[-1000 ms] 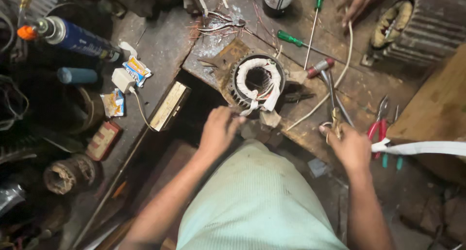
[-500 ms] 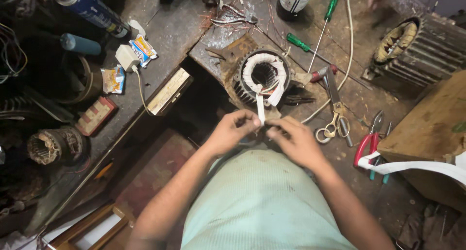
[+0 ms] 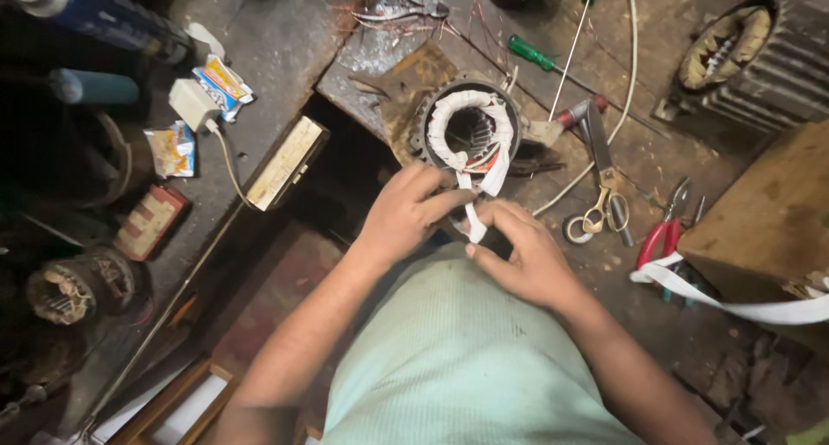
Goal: The person wraps white insulating tape around a motor stator, repeatedly folding and pressing the tape into the slots. They use a hammer to tap the tape into place and scissors to trim excess tape. The stator remains on the workbench throughout.
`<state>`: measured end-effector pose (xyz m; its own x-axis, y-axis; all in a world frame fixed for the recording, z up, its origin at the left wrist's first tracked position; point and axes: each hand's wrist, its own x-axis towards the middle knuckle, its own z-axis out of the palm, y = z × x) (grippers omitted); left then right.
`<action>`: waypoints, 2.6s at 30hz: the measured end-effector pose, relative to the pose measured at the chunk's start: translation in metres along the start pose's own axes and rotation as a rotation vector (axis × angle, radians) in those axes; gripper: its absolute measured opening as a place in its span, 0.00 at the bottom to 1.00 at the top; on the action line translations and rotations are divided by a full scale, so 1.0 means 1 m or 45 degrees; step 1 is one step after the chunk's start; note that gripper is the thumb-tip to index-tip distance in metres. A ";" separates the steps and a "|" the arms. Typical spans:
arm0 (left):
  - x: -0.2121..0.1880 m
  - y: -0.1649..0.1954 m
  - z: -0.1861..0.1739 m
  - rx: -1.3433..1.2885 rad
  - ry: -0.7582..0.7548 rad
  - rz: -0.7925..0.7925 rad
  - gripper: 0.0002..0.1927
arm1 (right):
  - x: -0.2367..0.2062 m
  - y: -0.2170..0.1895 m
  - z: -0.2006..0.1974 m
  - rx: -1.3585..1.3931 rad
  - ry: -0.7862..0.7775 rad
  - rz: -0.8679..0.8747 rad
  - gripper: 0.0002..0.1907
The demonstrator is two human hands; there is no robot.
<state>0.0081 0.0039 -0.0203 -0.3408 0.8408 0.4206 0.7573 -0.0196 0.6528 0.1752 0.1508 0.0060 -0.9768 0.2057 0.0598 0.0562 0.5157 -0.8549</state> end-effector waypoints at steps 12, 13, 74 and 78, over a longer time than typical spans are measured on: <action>0.002 -0.009 0.002 -0.107 -0.035 0.047 0.13 | 0.023 0.016 0.014 -0.477 0.284 -0.058 0.11; 0.001 -0.008 0.002 -0.101 -0.054 0.049 0.13 | 0.022 0.016 0.014 -0.462 0.272 -0.039 0.11; 0.028 -0.044 0.009 0.334 -0.097 0.034 0.15 | -0.333 0.042 0.036 -0.118 0.275 2.037 0.15; 0.028 -0.048 0.006 0.317 -0.155 -0.017 0.16 | -0.333 0.006 0.041 -0.076 0.339 2.055 0.14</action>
<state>-0.0340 0.0315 -0.0438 -0.2935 0.8992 0.3244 0.8721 0.1128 0.4762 0.4921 0.0516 -0.0400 0.1595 0.6579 -0.7360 0.9373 -0.3350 -0.0963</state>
